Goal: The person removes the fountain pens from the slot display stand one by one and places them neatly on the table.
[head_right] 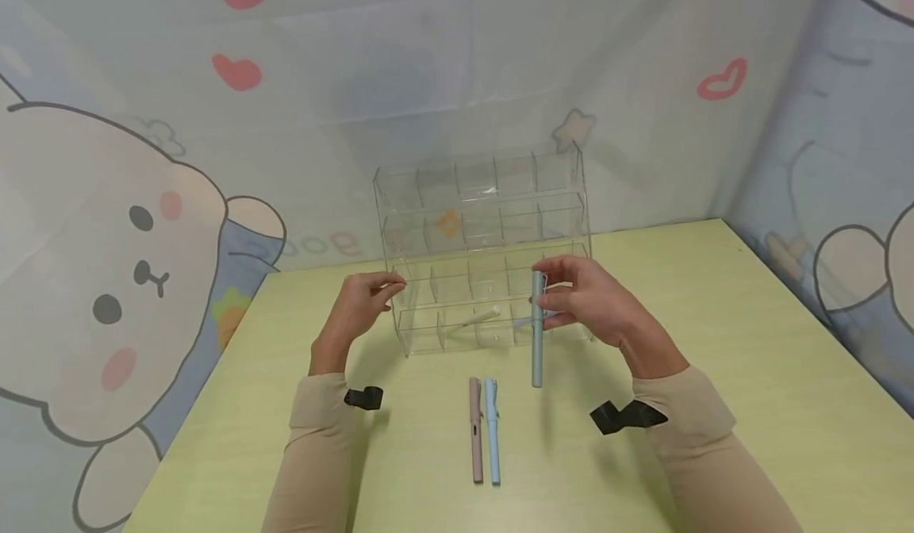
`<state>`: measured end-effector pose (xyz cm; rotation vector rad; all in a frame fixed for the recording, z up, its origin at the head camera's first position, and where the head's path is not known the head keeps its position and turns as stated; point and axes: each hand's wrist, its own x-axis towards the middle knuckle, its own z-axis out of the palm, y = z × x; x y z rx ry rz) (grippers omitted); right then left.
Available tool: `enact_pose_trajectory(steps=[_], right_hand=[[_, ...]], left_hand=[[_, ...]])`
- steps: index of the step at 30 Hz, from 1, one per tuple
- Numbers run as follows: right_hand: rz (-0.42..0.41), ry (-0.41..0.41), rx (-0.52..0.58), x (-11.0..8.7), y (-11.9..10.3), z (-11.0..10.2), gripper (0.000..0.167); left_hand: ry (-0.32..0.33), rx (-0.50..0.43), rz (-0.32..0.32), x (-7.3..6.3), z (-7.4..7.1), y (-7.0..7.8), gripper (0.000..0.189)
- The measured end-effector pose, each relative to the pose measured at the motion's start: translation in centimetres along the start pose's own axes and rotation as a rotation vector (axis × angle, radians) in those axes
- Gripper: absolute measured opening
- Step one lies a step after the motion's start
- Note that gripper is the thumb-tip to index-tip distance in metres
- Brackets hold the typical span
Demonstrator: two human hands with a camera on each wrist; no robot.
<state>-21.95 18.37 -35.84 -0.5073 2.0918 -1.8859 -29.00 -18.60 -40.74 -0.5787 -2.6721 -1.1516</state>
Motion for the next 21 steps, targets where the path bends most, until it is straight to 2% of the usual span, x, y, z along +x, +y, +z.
enact_pose_trajectory(steps=[11, 21], right_hand=[[0.04, -0.137, 0.046, 0.8, 1.4, 0.2, 0.048], [0.133, -0.197, 0.004, 1.5, 2.9, 0.4, 0.053]], left_hand=[[0.0, -0.002, 0.002, 0.0, -0.1, 0.2, 0.018], [-0.001, -0.014, -0.003, 0.0, 0.0, -0.1, 0.017]])
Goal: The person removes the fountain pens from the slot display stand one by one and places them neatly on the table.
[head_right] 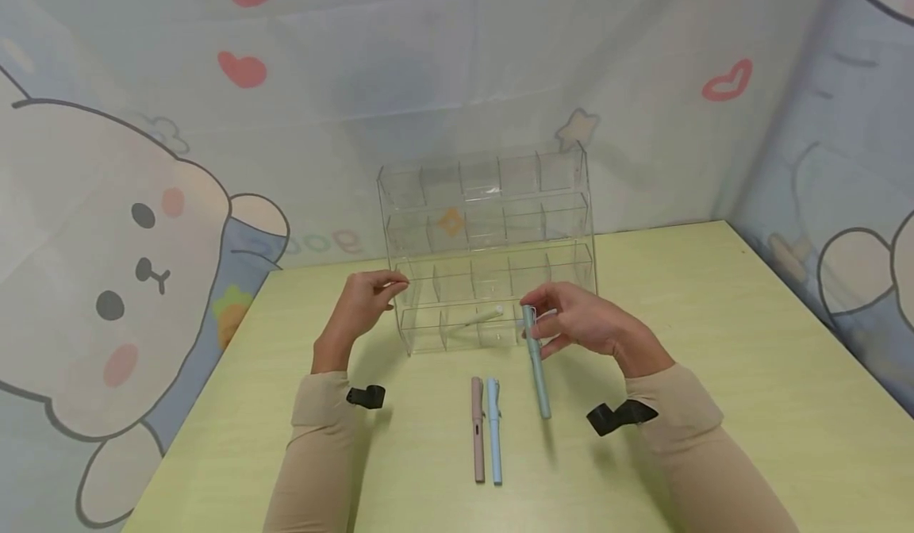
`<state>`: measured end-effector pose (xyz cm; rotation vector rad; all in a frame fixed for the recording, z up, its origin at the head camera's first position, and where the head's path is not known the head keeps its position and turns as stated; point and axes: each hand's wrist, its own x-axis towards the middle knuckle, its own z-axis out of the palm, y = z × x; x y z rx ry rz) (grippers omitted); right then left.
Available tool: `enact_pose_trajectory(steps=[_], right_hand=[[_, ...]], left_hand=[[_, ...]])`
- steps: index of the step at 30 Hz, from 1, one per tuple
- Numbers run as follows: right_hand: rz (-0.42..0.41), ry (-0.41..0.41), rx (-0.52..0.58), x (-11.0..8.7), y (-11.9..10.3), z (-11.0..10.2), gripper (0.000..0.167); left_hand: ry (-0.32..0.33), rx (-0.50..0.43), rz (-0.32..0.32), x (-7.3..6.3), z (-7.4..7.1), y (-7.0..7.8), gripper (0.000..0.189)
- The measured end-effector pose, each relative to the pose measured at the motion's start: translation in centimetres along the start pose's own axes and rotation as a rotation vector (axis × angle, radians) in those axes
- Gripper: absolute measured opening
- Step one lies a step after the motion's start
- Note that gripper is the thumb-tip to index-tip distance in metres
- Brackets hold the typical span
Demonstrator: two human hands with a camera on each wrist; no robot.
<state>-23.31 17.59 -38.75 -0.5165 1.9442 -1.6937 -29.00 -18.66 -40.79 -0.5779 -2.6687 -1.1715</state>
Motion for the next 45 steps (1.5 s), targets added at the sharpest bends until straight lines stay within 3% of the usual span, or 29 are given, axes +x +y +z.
enact_pose_trajectory(steps=[24, 45], right_hand=[[0.084, -0.044, -0.027, 0.9, 2.1, 2.0, 0.053], [0.121, 0.002, -0.033, 3.0, 5.7, 3.6, 0.054]], left_hand=[[-0.001, 0.006, -0.021, -0.2, -0.1, 0.1, 0.018], [0.01, -0.001, -0.005, 0.0, 0.0, -0.1, 0.018]])
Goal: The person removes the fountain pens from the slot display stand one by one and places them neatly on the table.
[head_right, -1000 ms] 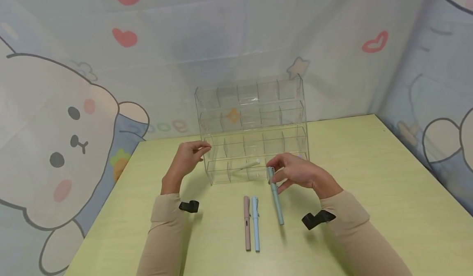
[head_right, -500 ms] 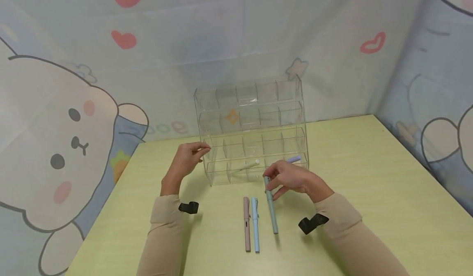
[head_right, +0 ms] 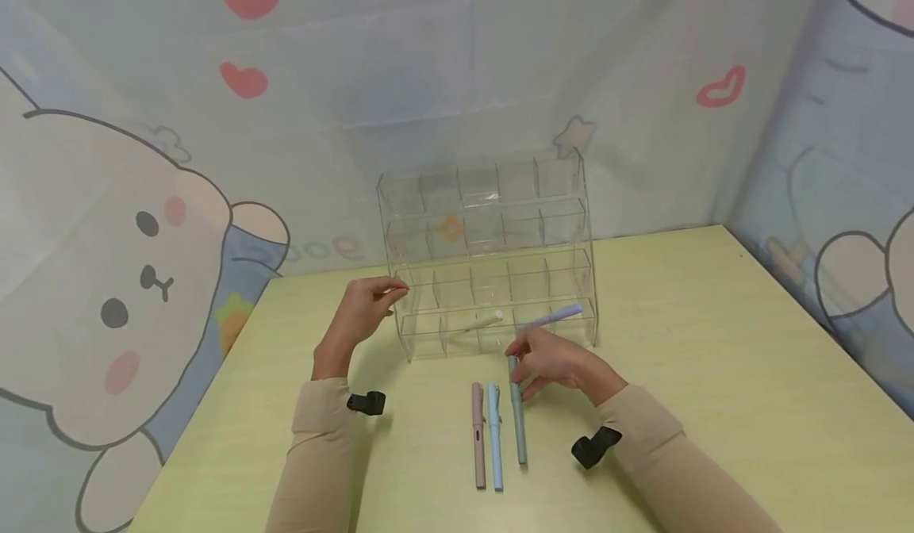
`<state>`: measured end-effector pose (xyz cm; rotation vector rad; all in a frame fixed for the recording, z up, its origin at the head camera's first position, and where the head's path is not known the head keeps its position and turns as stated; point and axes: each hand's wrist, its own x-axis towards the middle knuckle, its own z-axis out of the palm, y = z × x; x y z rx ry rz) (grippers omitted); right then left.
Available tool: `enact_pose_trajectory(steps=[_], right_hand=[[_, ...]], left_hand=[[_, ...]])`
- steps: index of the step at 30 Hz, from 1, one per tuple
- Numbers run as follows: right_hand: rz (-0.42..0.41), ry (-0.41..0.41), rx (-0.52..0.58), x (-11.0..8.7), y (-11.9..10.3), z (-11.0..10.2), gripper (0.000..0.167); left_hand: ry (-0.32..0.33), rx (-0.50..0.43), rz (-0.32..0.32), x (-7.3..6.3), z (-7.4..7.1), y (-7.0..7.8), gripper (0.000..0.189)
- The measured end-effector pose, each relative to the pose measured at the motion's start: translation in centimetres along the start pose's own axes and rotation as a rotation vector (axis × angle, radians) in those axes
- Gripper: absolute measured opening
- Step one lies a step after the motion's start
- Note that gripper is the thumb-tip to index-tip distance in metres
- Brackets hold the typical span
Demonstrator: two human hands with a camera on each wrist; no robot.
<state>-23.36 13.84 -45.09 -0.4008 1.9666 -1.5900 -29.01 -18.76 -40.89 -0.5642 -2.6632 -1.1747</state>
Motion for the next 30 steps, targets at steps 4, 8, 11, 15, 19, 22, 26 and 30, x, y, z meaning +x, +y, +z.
enact_pose_trajectory(steps=[4, 8, 11, 15, 19, 22, 26, 30], right_hand=[[-0.002, 0.0, -0.013, 0.4, 0.5, 0.6, 0.05], [0.006, 0.0, -0.032, 0.5, 0.8, 1.1, 0.046], [0.016, -0.005, -0.049, 0.5, 0.8, 1.4, 0.044], [0.023, -0.009, -0.07, 0.5, 0.7, 1.6, 0.04], [0.027, -0.006, -0.122, 0.3, 0.5, 1.6, 0.036], [0.029, 0.015, -0.193, 0.2, 0.3, 1.7, 0.033], [0.021, 0.05, -0.285, 0.2, 0.3, 1.9, 0.027], [-0.009, 0.056, -0.34, 0.0, 0.2, 2.1, 0.024]], left_hand=[[0.002, -0.001, 0.007, 0.0, 0.0, 0.0, 0.018], [0.005, 0.005, 0.009, 0.0, 0.1, -0.1, 0.018], [0.006, 0.009, 0.012, 0.0, 0.1, -0.1, 0.018], [0.006, 0.012, 0.01, 0.0, 0.2, -0.2, 0.018], [0.003, 0.009, 0.008, 0.0, 0.2, -0.2, 0.019], [0.006, 0.011, 0.012, 0.0, 0.2, -0.3, 0.019], [0.012, 0.018, 0.015, 0.0, 0.2, -0.3, 0.018], [0.009, 0.02, 0.016, 0.0, 0.1, -0.1, 0.018]])
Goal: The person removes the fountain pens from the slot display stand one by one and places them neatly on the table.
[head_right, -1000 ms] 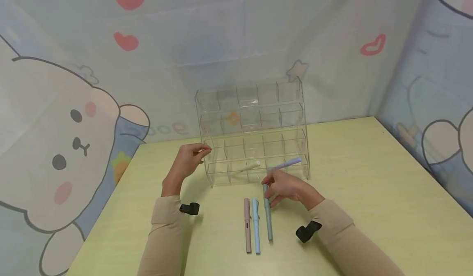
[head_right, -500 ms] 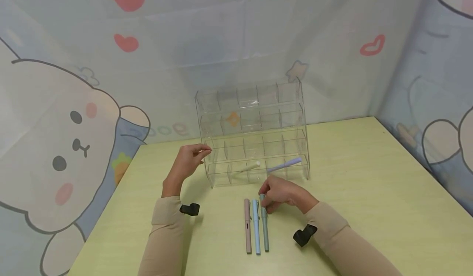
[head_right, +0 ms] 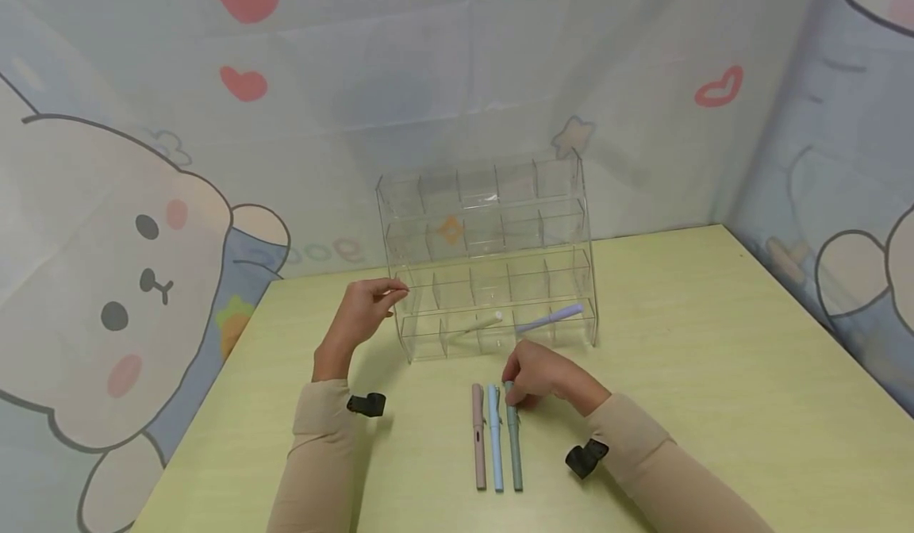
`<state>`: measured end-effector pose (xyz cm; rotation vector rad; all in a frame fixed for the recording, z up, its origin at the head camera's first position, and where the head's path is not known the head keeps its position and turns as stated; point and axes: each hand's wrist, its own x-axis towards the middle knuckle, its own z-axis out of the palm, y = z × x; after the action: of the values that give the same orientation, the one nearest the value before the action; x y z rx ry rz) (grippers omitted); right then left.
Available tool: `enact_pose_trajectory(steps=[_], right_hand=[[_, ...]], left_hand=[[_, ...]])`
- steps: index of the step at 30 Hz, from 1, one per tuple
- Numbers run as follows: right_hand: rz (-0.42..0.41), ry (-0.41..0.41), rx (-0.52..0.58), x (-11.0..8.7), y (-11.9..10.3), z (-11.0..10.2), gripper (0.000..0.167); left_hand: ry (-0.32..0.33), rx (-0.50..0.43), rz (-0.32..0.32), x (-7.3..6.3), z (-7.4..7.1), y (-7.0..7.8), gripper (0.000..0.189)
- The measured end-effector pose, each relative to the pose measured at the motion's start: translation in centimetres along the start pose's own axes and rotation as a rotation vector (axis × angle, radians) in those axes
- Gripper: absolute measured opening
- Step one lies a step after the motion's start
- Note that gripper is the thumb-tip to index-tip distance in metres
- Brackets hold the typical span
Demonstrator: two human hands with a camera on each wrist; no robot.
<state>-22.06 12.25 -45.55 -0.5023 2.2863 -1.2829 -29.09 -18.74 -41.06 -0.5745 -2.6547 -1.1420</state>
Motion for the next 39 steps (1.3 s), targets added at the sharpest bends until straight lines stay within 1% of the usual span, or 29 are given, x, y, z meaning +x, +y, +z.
enact_pose_trajectory(steps=[4, 10, 14, 17, 22, 26, 30, 33, 39], right_hand=[[-0.016, 0.003, -0.044, -0.18, -0.21, 0.17, 0.022], [-0.004, 0.012, -0.154, -0.3, -0.49, 0.38, 0.018], [-0.009, 0.012, -0.185, -0.42, -0.65, 0.36, 0.017], [-0.011, 0.009, -0.172, -0.47, -0.65, 0.38, 0.017], [0.015, 0.004, -0.106, -0.4, -0.61, 0.43, 0.019], [0.015, 0.002, -0.082, -0.34, -0.51, 0.4, 0.022], [0.007, 0.0, -0.091, -0.25, -0.35, 0.35, 0.021], [-0.013, -0.002, -0.119, -0.33, -0.34, 0.21, 0.022], [0.01, 0.03, -0.085, -0.75, -0.87, -0.35, 0.037]], left_hand=[[-0.001, 0.0, 0.0, 0.05, -0.02, 0.07, 0.018], [-0.002, -0.002, -0.005, -0.02, -0.07, 0.01, 0.018], [-0.003, -0.001, -0.005, -0.02, -0.06, -0.05, 0.018], [-0.005, -0.001, -0.003, -0.01, -0.05, -0.04, 0.018], [-0.004, -0.007, -0.008, 0.02, 0.0, -0.04, 0.018], [-0.003, -0.007, -0.009, 0.06, 0.06, -0.09, 0.017], [-0.006, -0.007, -0.011, 0.01, 0.02, -0.02, 0.017], [-0.006, -0.009, -0.006, -0.06, -0.06, 0.14, 0.017], [-0.014, -0.013, -0.015, -0.06, -0.16, 0.35, 0.018]])
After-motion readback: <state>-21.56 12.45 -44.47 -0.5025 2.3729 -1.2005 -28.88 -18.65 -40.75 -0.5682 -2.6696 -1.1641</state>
